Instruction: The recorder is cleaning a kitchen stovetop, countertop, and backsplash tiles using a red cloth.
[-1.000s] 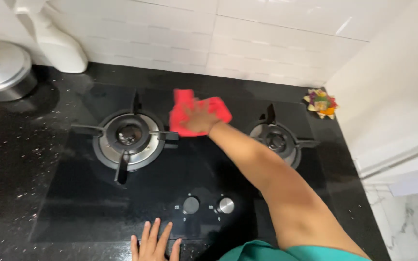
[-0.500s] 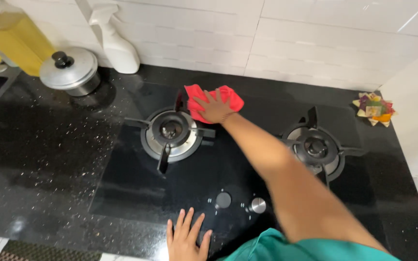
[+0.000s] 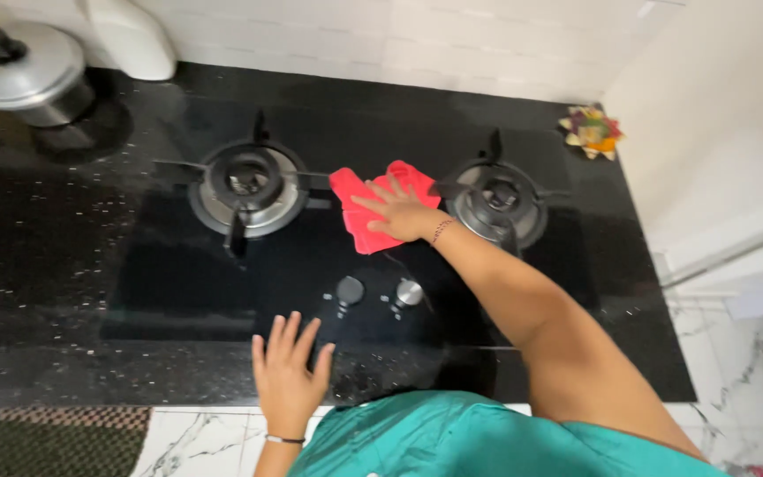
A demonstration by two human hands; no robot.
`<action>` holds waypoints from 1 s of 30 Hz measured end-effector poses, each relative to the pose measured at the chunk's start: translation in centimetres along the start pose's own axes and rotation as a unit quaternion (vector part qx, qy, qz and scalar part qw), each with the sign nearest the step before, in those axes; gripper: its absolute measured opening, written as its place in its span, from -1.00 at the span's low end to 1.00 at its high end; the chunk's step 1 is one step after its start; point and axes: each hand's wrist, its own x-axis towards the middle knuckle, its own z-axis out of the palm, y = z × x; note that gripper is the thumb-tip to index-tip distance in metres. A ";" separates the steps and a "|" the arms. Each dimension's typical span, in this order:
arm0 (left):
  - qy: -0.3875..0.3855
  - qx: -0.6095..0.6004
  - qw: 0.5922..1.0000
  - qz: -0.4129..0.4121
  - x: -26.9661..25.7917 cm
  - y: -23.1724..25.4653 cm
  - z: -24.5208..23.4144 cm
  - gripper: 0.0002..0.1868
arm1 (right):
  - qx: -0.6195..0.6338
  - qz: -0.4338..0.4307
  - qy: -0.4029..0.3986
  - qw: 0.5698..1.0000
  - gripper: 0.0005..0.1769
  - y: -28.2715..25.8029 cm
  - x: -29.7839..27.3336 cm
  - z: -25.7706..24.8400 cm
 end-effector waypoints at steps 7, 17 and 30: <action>-0.006 0.028 1.000 -0.003 0.0 0.3 0.0 -0.56 | 0.087 -0.112 0.151 0.978 -0.39 2.7 -6.0 3.3; -0.003 0.063 0.998 -0.007 -0.7 0.5 1.2 -0.56 | 0.100 -0.117 0.196 0.968 -0.35 1.6 -19.1 4.2; 0.004 0.123 0.992 -0.017 -3.2 -0.9 3.7 -0.60 | 0.131 -0.141 0.168 0.967 -0.48 16.5 -34.3 3.6</action>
